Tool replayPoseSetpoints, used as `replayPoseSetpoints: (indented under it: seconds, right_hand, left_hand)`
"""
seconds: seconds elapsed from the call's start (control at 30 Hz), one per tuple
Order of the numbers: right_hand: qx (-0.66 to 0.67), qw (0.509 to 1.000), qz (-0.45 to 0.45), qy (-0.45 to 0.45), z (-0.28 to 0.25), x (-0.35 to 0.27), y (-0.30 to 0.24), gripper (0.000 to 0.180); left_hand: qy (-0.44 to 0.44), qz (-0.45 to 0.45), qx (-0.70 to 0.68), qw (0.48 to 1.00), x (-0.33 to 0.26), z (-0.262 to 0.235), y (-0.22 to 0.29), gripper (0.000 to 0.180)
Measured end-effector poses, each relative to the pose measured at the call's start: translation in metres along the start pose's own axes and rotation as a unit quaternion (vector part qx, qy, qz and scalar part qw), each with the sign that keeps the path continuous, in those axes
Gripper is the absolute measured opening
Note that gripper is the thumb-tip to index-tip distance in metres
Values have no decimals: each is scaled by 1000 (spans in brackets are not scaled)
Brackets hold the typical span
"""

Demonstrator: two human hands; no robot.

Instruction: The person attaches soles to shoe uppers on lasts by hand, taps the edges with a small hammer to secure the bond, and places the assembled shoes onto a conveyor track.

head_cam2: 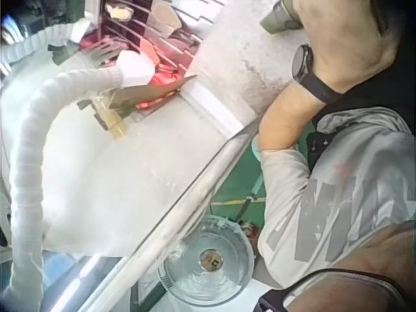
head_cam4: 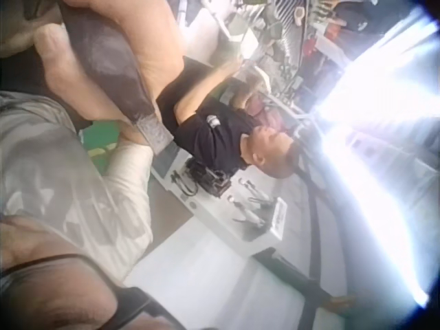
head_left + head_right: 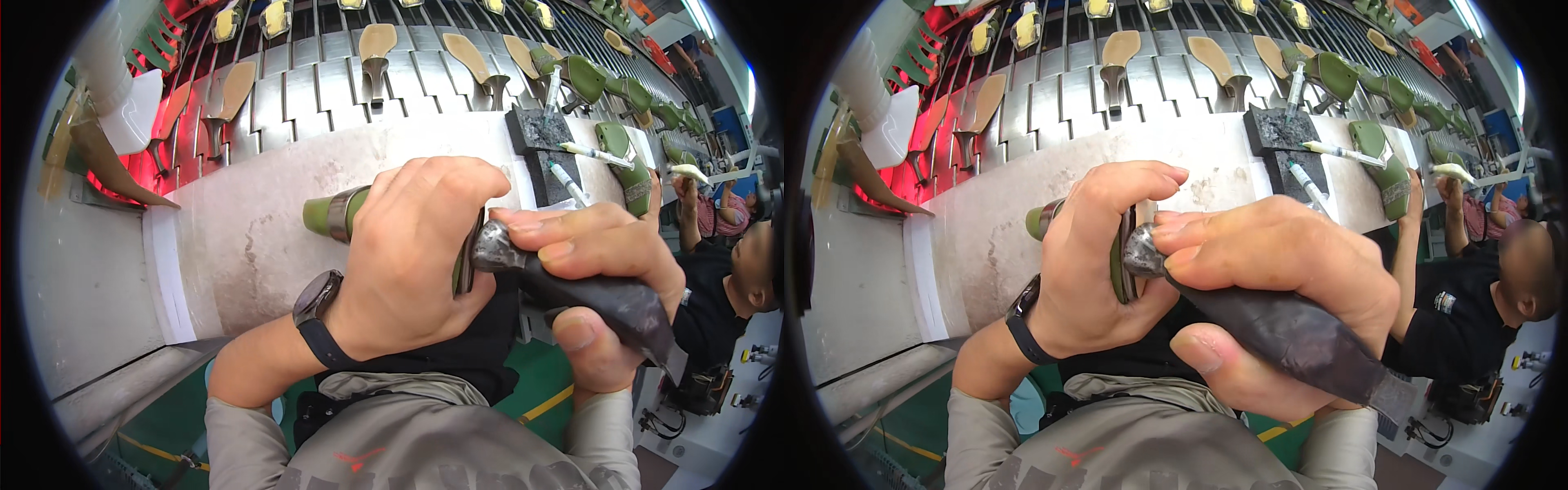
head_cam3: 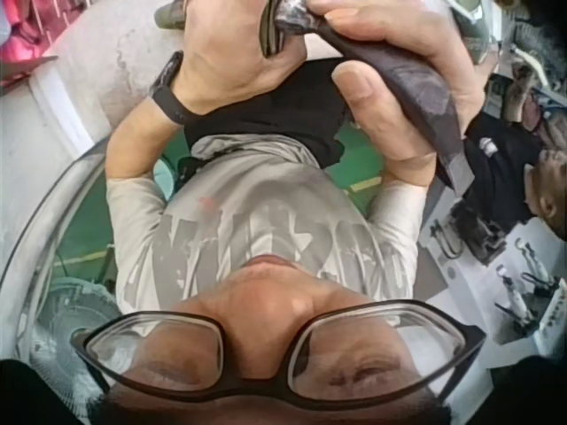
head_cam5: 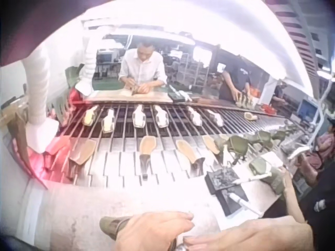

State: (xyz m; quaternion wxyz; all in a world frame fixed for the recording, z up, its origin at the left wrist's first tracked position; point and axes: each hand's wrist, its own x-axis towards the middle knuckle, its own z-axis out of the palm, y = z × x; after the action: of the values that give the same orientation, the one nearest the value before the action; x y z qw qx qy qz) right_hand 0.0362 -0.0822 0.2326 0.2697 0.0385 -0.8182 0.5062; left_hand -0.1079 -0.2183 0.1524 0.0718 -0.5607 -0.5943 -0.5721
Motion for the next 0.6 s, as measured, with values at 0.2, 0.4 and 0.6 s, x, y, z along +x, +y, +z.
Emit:
replayPoseSetpoints:
  seconds: [0.2,0.4,0.6]
  right_hand:
    - [-5,997,78,10,-3,17,-17,57]
    - [-43,975,209,-61,-14,32,-42,54]
    - [110,957,216,-157,6,-32,-17,42]
  left_hand:
    - [22,20,0,1000,-1,1,4,63]
    - [35,46,8,998,-18,7,13,66]
    - [51,126,119,984,-99,9,16,67]
